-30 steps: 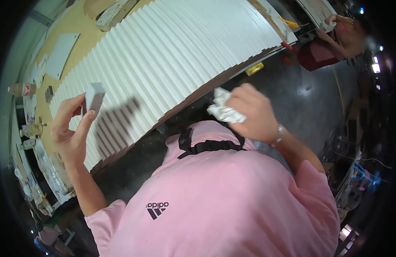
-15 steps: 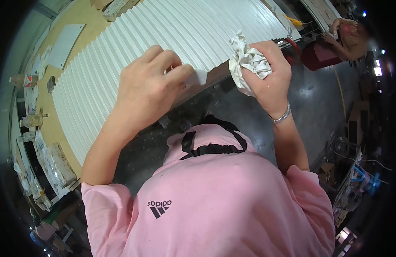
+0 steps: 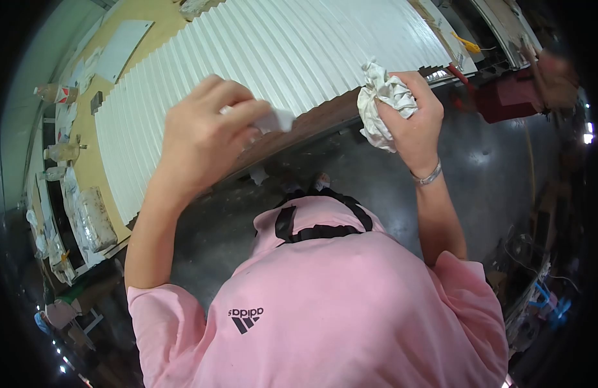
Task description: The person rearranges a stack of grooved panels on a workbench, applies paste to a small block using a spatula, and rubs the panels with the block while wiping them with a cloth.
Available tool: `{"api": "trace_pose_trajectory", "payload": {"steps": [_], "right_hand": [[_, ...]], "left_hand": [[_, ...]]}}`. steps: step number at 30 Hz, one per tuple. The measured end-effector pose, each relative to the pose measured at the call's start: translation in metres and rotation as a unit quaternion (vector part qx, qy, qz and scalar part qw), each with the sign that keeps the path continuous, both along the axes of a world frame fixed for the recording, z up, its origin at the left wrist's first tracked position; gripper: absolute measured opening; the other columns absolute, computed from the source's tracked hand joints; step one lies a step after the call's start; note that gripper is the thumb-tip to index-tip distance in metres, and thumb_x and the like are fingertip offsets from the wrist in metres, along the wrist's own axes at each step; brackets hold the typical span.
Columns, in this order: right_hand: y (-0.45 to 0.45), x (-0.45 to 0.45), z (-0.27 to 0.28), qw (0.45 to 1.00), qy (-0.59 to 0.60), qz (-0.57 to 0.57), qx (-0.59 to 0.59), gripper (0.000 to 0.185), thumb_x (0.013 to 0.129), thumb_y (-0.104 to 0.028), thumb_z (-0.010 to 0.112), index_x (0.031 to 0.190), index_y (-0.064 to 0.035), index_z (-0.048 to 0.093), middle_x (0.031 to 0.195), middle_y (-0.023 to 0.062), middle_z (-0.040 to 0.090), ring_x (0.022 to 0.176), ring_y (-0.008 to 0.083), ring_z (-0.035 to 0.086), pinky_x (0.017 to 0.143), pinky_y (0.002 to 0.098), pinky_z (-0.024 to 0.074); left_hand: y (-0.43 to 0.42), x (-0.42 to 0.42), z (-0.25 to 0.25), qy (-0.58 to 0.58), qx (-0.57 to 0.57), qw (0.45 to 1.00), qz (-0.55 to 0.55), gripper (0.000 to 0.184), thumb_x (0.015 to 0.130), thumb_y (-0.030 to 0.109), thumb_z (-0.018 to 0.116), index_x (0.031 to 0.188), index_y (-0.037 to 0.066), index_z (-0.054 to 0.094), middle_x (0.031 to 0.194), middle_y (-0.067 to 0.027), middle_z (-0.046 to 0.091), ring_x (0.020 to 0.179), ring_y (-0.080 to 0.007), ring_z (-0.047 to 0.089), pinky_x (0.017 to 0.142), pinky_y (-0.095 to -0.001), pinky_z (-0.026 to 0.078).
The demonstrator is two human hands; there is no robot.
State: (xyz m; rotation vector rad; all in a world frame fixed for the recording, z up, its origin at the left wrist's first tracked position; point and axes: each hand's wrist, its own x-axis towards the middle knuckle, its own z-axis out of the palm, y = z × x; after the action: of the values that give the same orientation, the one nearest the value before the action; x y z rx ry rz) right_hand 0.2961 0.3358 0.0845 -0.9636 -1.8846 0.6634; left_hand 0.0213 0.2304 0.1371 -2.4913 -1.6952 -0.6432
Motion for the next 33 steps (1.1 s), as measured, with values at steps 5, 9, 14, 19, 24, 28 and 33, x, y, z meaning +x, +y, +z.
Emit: {"api": "trace_pose_trajectory", "payload": {"steps": [5, 9, 14, 19, 24, 28, 33], "right_hand": [[-0.003, -0.005, -0.004, 0.999, 0.018, -0.017, -0.032, 0.033, 0.071, -0.005, 0.072, 0.101, 0.006, 0.064, 0.092, 0.0137, 0.065, 0.083, 0.0229, 0.063, 0.078, 0.0312, 0.0494], [-0.02, -0.008, -0.005, 0.999, 0.017, -0.042, -0.024, 0.034, 0.072, -0.006, 0.073, 0.102, 0.0059, 0.065, 0.094, 0.0134, 0.066, 0.083, 0.0226, 0.063, 0.079, 0.0315, 0.0495], [-0.044, -0.022, 0.0, 0.987, 0.021, -0.144, 0.073, 0.035, 0.069, -0.007, 0.076, 0.101, 0.0022, 0.066, 0.092, 0.0132, 0.065, 0.084, 0.0274, 0.064, 0.079, 0.035, 0.0501], [-0.095, -0.105, 0.003, 0.973, -0.085, -0.098, 0.193, 0.038, 0.067, -0.01, 0.076, 0.104, -0.0087, 0.067, 0.101, 0.0089, 0.063, 0.095, 0.0306, 0.058, 0.08, 0.0395, 0.0506], [-0.163, -0.103, -0.035, 0.964, -0.206, -0.156, 0.069, 0.032, 0.066, -0.01, 0.076, 0.096, -0.0068, 0.068, 0.094, 0.0085, 0.061, 0.091, 0.03, 0.058, 0.078, 0.0393, 0.051], [-0.179, -0.058, -0.037, 0.95, -0.156, -0.271, 0.017, 0.032, 0.063, -0.006, 0.076, 0.094, -0.0024, 0.067, 0.092, 0.0117, 0.062, 0.089, 0.0327, 0.059, 0.079, 0.0414, 0.0495], [-0.163, -0.069, 0.004, 0.947, 0.063, -0.306, -0.078, 0.029, 0.076, -0.003, 0.073, 0.104, 0.0016, 0.067, 0.101, 0.009, 0.068, 0.091, 0.0208, 0.067, 0.079, 0.0316, 0.0516]], "left_hand": [[0.0, -0.005, -0.006, 0.016, 0.018, 1.0, 0.011, 0.036, 0.063, 0.003, 0.079, 0.097, 0.014, 0.074, 0.091, -0.0021, 0.066, 0.084, -0.0228, 0.063, 0.068, -0.0355, 0.053], [0.006, -0.01, -0.003, 0.024, 0.019, 0.998, -0.06, 0.035, 0.064, 0.004, 0.08, 0.098, 0.013, 0.074, 0.091, -0.0026, 0.067, 0.085, -0.0239, 0.063, 0.07, -0.0361, 0.053], [0.009, -0.055, 0.017, -0.056, 0.053, 0.995, -0.059, 0.035, 0.069, -0.001, 0.08, 0.102, 0.006, 0.072, 0.093, -0.007, 0.068, 0.084, -0.0228, 0.064, 0.074, -0.0337, 0.053], [-0.021, -0.122, 0.025, -0.18, -0.008, 0.982, -0.061, 0.032, 0.072, -0.003, 0.079, 0.103, 0.001, 0.073, 0.092, -0.0105, 0.068, 0.082, -0.0205, 0.063, 0.075, -0.0312, 0.05], [-0.038, -0.171, 0.027, -0.224, -0.048, 0.971, -0.071, 0.032, 0.073, -0.002, 0.079, 0.104, -0.002, 0.072, 0.091, -0.0094, 0.069, 0.083, -0.0175, 0.061, 0.079, -0.0289, 0.049], [-0.028, -0.184, 0.015, -0.269, -0.095, 0.954, -0.095, 0.027, 0.077, 0.0, 0.078, 0.103, -0.003, 0.071, 0.093, -0.0088, 0.069, 0.085, -0.0174, 0.062, 0.08, -0.0297, 0.049], [-0.016, -0.173, 0.009, -0.282, -0.112, 0.942, -0.143, 0.027, 0.077, 0.001, 0.077, 0.103, -0.003, 0.07, 0.095, -0.0092, 0.068, 0.087, -0.0186, 0.062, 0.079, -0.0301, 0.05]]}}
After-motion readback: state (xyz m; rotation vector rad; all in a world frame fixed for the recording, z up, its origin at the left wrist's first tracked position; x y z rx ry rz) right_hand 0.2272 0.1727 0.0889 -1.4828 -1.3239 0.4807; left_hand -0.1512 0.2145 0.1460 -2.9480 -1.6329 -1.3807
